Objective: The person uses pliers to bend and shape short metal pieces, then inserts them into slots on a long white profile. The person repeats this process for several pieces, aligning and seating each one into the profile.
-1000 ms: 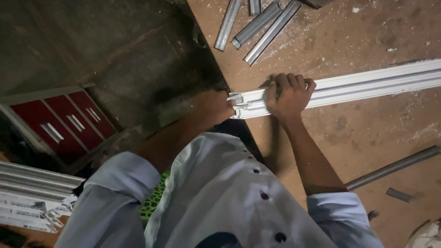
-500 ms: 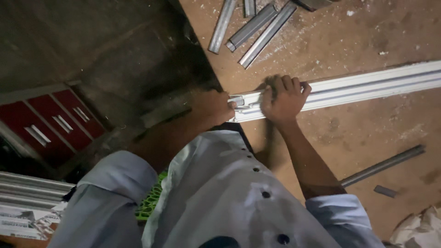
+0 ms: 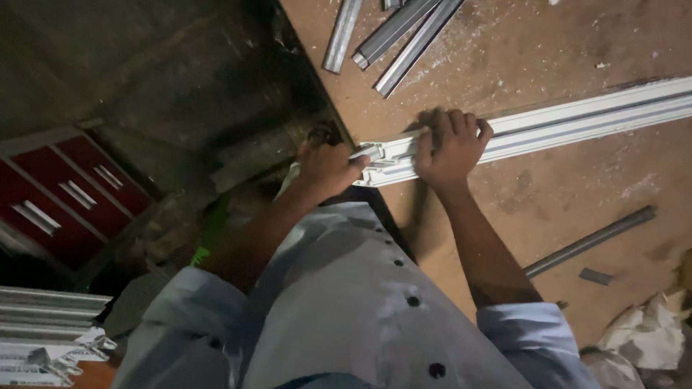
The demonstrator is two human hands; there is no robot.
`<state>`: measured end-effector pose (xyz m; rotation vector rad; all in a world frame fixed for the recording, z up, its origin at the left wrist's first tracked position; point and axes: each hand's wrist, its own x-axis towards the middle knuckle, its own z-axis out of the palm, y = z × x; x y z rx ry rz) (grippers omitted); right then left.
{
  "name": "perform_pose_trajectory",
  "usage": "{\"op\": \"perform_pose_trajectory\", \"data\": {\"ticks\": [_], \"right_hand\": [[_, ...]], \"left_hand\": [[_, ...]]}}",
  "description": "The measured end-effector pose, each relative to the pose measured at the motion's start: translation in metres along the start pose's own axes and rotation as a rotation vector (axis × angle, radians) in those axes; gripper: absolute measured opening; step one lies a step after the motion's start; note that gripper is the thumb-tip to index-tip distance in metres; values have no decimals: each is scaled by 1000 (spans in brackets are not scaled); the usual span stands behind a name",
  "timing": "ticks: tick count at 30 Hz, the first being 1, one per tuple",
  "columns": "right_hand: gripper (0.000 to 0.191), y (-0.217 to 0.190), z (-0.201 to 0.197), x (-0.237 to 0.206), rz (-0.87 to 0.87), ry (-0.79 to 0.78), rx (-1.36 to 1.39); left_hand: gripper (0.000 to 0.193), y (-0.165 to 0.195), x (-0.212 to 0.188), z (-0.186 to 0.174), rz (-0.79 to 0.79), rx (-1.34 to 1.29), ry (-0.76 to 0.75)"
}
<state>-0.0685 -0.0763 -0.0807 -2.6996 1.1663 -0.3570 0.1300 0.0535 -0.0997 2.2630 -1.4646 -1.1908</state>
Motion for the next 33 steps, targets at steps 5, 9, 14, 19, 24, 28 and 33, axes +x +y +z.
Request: {"op": "perform_pose_trajectory", "data": {"ticks": [5,9,14,19,24,28,33], "right_hand": [[31,-1,2,1,-16,-21,-26],[32,-1,1,1,-16,-15,-38],[29,-2,2,0,-25,-1,-38],[24,-2,3,-1,-14,17,13],[20,-1,3,-1,-24,33,-2],[19,-2,0,-1,-31,26,7],[20,-6,0,0,-19,48,36]], "left_hand": [[49,-22,10,-9,-110,-550,-431],[43,-28,22,-14,-276,-925,-709],[47,-32,25,-16,-370,-990,-852],[45,-37,19,-17,-260,-1038,-787],[45,-33,28,-13,-64,-936,-774],[46,-37,18,-14,-119,-1010,-762],[48,-31,3,-20,-22,-1049,-717]]}}
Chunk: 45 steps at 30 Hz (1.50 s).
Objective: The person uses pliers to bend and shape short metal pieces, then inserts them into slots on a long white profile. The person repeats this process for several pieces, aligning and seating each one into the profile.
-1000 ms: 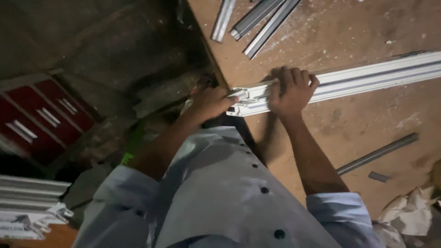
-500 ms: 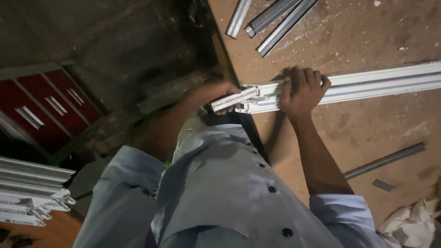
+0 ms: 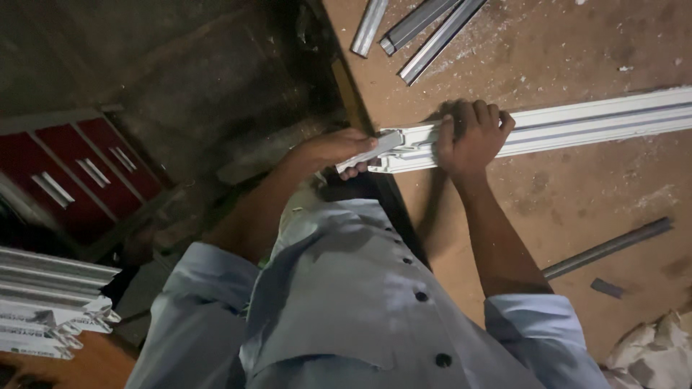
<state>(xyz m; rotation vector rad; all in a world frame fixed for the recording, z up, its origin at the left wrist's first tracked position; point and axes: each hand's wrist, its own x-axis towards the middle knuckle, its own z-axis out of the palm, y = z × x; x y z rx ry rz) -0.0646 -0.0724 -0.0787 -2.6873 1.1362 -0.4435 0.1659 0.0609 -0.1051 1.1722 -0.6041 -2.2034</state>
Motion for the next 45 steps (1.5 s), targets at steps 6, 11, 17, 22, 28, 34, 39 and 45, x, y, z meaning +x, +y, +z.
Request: {"op": "perform_pose_trajectory", "data": {"ticks": [6,11,17,22,28,34,39,45], "right_hand": [[21,2,-1,0,-4,23,-37],[19,4,-2,0,18,14,3],[17,1,-4,3,-9,40,-1],[17,-4,-7,6,17,51,17],[17,-8,-11,12,28,50,-31],[20,-7,-13,15,31,52,-1],[19,-4,-10,11,60,28,-12],[18,-3,-8,10,52,30,-10]], "left_hand": [[37,2,-6,19,11,-29,102],[43,-12,-7,12,-42,98,160],[31,-12,-48,-15,45,975,538],[38,32,-57,-8,167,636,899],[40,106,-25,-19,477,355,1016],[36,183,17,-57,720,745,1251],[47,174,20,-58,858,1234,1433],[57,133,12,-28,482,987,1325]]}}
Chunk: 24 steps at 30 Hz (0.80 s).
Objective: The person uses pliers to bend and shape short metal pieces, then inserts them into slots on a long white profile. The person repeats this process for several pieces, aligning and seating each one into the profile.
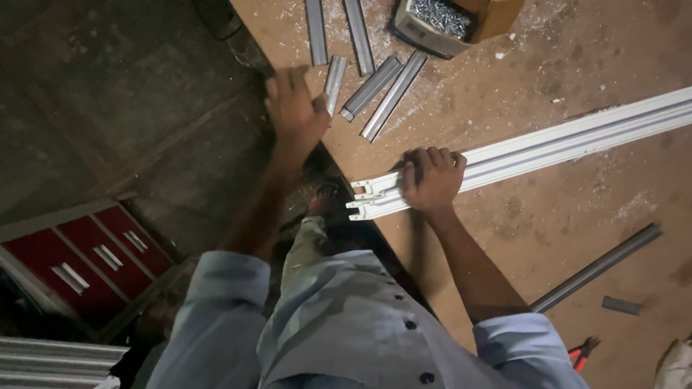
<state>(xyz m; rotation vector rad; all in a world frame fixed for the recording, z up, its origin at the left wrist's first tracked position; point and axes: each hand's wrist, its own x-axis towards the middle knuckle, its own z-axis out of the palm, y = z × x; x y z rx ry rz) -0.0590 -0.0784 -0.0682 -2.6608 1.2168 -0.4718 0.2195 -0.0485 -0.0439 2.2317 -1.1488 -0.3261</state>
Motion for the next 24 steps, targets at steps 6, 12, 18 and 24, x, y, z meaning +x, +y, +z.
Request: {"op": "perform_pose_trajectory", "data": {"ticks": [6,12,18,24], "right_hand": [[21,1,2,0,-5,20,-6],[20,3,1,1,-5,18,-8],[19,-1,-1,3,-2,44,28],[17,1,0,1,3,33,10]], "left_hand": [[51,7,15,23,44,63,-24],[43,6,33,24,58,176,-122],[49,12,24,3,-38,98,-150],[39,-19,-12,-18,72,-576,-268]]}}
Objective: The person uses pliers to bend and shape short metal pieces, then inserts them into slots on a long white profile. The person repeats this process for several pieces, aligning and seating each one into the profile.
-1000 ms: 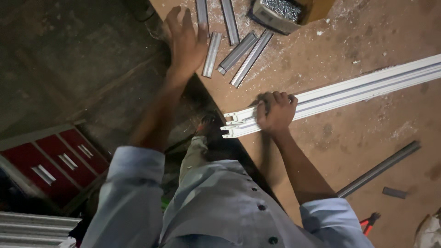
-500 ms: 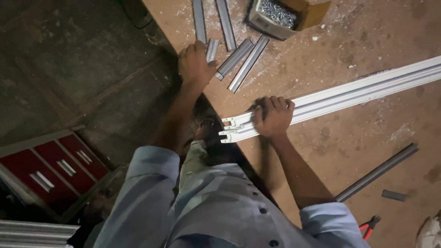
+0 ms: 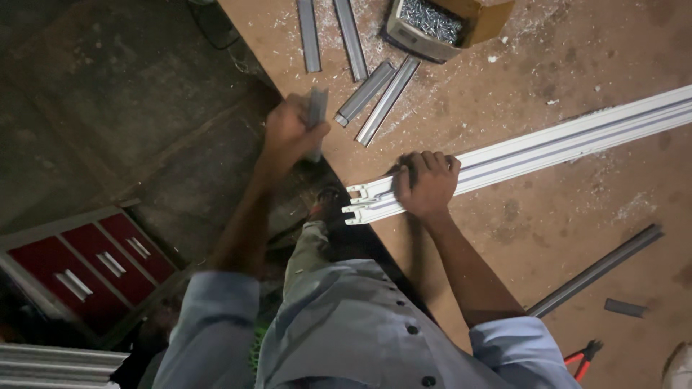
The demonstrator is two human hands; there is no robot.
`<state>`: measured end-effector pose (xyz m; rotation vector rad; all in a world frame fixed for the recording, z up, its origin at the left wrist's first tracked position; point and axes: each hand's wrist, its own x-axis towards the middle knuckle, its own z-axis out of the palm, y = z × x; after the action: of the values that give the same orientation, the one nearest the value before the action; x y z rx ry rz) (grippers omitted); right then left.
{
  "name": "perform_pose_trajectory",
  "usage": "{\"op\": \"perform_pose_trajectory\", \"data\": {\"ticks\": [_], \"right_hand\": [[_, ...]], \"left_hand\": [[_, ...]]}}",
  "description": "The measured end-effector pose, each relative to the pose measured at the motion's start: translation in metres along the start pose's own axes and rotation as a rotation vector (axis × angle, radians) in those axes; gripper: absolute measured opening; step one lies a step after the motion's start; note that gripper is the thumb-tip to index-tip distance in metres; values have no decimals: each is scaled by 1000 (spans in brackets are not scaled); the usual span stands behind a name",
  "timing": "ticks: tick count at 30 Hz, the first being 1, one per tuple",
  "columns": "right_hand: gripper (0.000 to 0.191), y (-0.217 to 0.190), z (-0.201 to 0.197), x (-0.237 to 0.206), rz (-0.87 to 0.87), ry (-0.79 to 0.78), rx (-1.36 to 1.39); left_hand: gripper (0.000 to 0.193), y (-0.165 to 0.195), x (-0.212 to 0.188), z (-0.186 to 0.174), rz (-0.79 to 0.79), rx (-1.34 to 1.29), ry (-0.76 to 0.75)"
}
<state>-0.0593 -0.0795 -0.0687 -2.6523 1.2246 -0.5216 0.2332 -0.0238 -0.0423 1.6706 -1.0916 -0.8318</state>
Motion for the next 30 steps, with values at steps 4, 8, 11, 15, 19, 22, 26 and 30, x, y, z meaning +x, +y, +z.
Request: {"op": "perform_pose_trajectory", "data": {"ticks": [4,8,11,15,19,22,26,30], "right_hand": [[16,1,1,-1,-9,-2,-22],[15,-2,0,-2,-16,7,22],[15,-3,-1,-3,-36,-3,13],[15,-1,0,-6,-29,-30,8],[15,2,3,-8,-33,-45,23],[18,5,5,-9,-48,-59,-4],[18,6,7,-10,-39,-64,-21],[17,6,6,-9,-43,-72,2]], "left_hand": [[30,-31,-48,9,-164,-33,120],[34,-55,-102,10,-532,-336,6],[31,-65,-129,18,-550,-359,-148],[28,-63,-143,40,-452,-470,-360],[31,-53,-155,47,-666,-624,-387],[30,-50,-153,50,-709,-597,-481],[37,-55,-158,49,-622,-396,-480],[36,-63,-161,45,-374,-297,-410]]}}
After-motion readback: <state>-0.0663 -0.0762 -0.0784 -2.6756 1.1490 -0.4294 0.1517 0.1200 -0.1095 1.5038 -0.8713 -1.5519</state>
